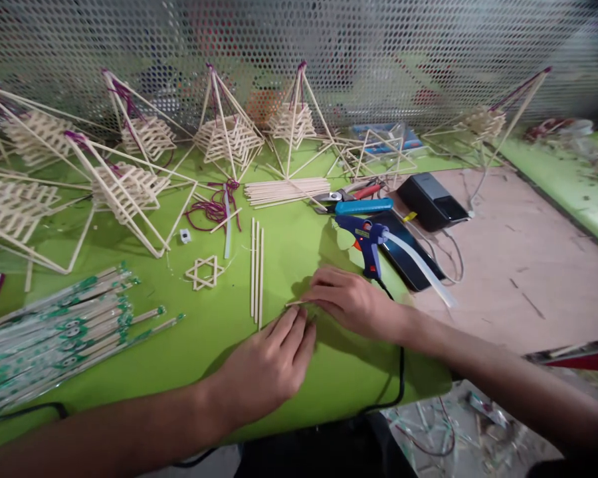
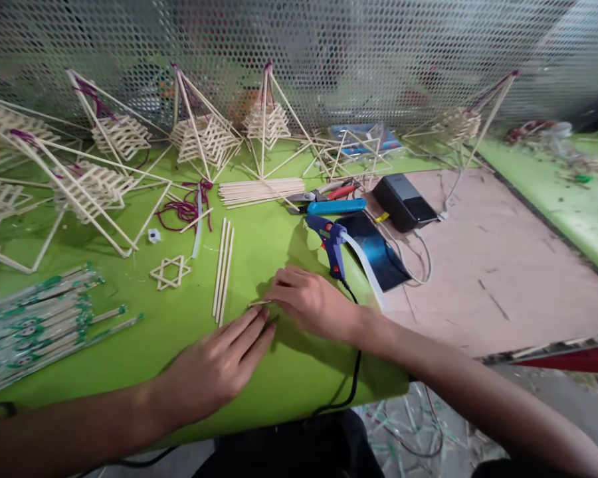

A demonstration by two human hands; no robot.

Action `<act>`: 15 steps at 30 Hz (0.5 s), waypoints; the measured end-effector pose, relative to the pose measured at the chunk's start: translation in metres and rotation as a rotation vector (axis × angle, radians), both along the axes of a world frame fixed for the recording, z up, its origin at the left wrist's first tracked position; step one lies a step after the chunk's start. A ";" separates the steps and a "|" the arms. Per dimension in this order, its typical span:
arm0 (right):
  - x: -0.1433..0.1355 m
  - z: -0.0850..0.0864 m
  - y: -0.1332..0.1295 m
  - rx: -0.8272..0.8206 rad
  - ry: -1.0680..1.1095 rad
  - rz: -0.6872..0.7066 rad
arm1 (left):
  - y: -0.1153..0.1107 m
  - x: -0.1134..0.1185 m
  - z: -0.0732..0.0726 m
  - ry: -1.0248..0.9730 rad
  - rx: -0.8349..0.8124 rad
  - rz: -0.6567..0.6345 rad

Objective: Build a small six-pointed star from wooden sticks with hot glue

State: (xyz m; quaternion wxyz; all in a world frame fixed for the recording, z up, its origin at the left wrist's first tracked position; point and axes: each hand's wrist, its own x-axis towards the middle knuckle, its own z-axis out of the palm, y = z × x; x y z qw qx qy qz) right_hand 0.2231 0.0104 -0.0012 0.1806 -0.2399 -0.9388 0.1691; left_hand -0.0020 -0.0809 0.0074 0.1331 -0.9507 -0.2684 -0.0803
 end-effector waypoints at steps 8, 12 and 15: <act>0.001 -0.005 -0.007 -0.089 0.107 -0.034 | -0.009 0.012 -0.001 -0.024 0.028 0.053; 0.001 -0.005 -0.006 -0.096 0.119 -0.034 | -0.007 0.014 -0.001 -0.021 0.010 0.063; 0.003 -0.004 -0.005 -0.087 0.114 -0.052 | -0.002 0.014 0.000 0.001 -0.010 0.064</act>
